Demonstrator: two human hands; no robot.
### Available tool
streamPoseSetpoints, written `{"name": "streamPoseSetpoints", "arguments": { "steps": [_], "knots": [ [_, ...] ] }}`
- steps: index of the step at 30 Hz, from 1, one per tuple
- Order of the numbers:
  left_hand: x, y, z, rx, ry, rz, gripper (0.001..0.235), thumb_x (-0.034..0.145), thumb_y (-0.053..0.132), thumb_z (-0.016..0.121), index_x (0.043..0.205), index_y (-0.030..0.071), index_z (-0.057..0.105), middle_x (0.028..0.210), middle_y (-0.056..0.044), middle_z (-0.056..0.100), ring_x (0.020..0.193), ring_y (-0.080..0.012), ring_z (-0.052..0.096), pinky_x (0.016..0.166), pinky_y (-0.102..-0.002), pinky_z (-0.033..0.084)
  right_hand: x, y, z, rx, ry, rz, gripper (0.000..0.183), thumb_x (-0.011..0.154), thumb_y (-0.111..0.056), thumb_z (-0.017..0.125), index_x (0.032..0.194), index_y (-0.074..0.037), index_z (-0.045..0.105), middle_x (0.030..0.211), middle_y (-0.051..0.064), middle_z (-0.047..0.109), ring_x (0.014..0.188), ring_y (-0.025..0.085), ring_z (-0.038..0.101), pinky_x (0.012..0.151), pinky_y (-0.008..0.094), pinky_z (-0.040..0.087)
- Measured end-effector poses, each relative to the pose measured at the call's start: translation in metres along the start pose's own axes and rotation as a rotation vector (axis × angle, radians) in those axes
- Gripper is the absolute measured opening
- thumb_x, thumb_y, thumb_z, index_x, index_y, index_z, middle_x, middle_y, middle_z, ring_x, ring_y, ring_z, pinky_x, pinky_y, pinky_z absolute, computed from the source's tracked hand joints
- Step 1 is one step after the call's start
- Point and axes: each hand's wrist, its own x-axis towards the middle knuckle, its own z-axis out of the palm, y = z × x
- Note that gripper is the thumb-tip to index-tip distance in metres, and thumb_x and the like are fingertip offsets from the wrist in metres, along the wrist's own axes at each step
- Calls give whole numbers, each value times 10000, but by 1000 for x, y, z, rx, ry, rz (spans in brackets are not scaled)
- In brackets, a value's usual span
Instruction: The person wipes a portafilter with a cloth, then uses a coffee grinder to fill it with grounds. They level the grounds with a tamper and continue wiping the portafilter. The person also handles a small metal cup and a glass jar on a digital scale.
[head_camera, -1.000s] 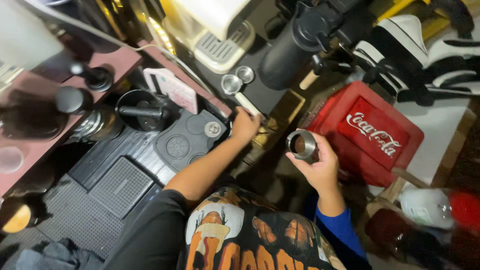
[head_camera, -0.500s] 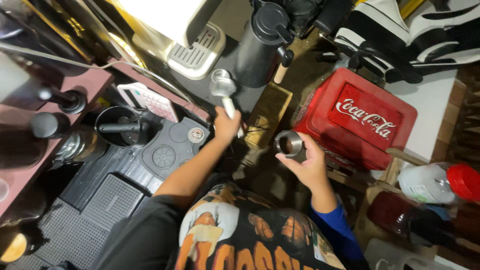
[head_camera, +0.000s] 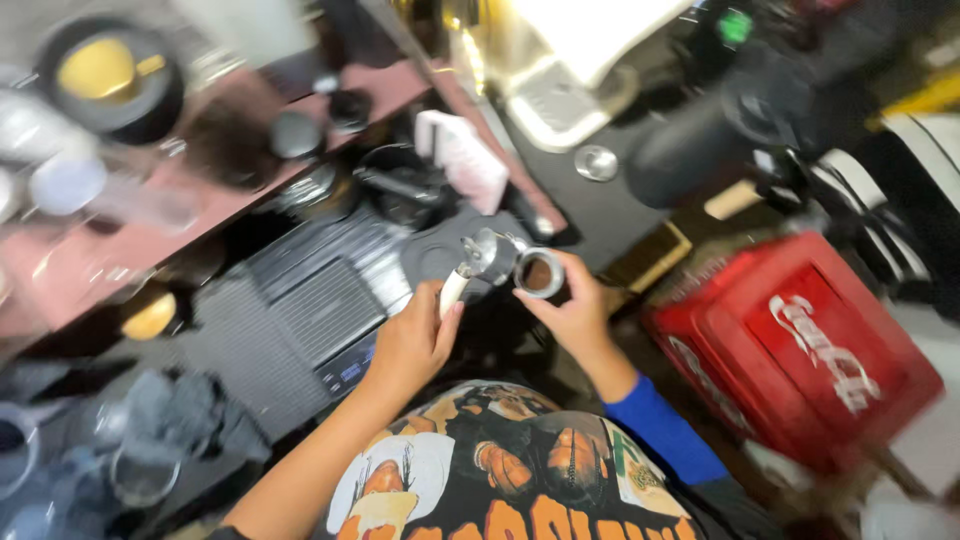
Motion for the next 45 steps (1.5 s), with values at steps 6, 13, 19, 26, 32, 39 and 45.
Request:
{"name": "streamPoseSetpoints", "arguments": {
  "steps": [6, 13, 19, 26, 32, 39, 45],
  "knots": [
    [-34, -28, -36, 265, 188, 71, 226, 978, 273, 662, 1027, 76, 563, 839, -150, 654, 619, -347, 666, 507, -429, 527, 9, -4, 111, 122, -215, 22, 499, 735, -114, 900, 1158, -33, 649, 974, 73, 722, 866, 163, 680, 793, 313, 559],
    [-55, -77, -30, -218, 134, -310, 249, 999, 324, 593, 1050, 92, 519, 732, -86, 653, 552, -235, 659, 494, -359, 511, 21, -55, 116, -233, -239, -448, 640, 681, -227, 927, 1225, -39, 646, 1142, 117, 713, 958, 315, 620, 882, 436, 428],
    [-56, -125, 19, -1254, -204, -580, 286, 1072, 373, 456, 1166, 124, 562, 764, -8, 595, 564, -88, 551, 471, -257, 471, 60, -93, 84, -252, -524, -814, 534, 737, -210, 857, 1221, -110, 654, 1163, 55, 704, 1057, 304, 622, 941, 432, 433],
    [-48, -98, 54, -1481, -246, -624, 357, 1077, 376, 439, 1219, 80, 581, 753, 2, 549, 544, -65, 483, 430, -227, 411, 56, -75, 99, -463, -416, -617, 439, 827, -348, 901, 968, -50, 612, 919, 103, 616, 900, 324, 604, 785, 438, 465],
    [-51, -95, 70, -1491, -220, -642, 364, 1067, 360, 450, 1195, 48, 587, 729, -11, 552, 520, -76, 480, 421, -236, 406, 44, -70, 89, -362, -419, -678, 448, 840, -203, 832, 1168, -6, 599, 1057, 158, 605, 965, 362, 612, 838, 440, 491],
    [-67, -125, 115, -1427, -148, -659, 379, 1071, 378, 451, 1145, 39, 604, 685, -29, 556, 499, -88, 496, 417, -244, 417, 13, -19, 112, -199, -405, -663, 651, 818, -168, 892, 1369, -34, 574, 1055, 131, 617, 945, 317, 589, 848, 401, 501],
    [-71, -129, 123, -1475, -101, -601, 366, 1075, 369, 461, 1137, 37, 600, 699, -18, 555, 497, -84, 492, 417, -245, 414, 6, -28, 111, -243, -380, -678, 657, 814, -147, 888, 1386, -51, 579, 1047, 110, 623, 941, 310, 588, 861, 412, 477]
  ]
}}
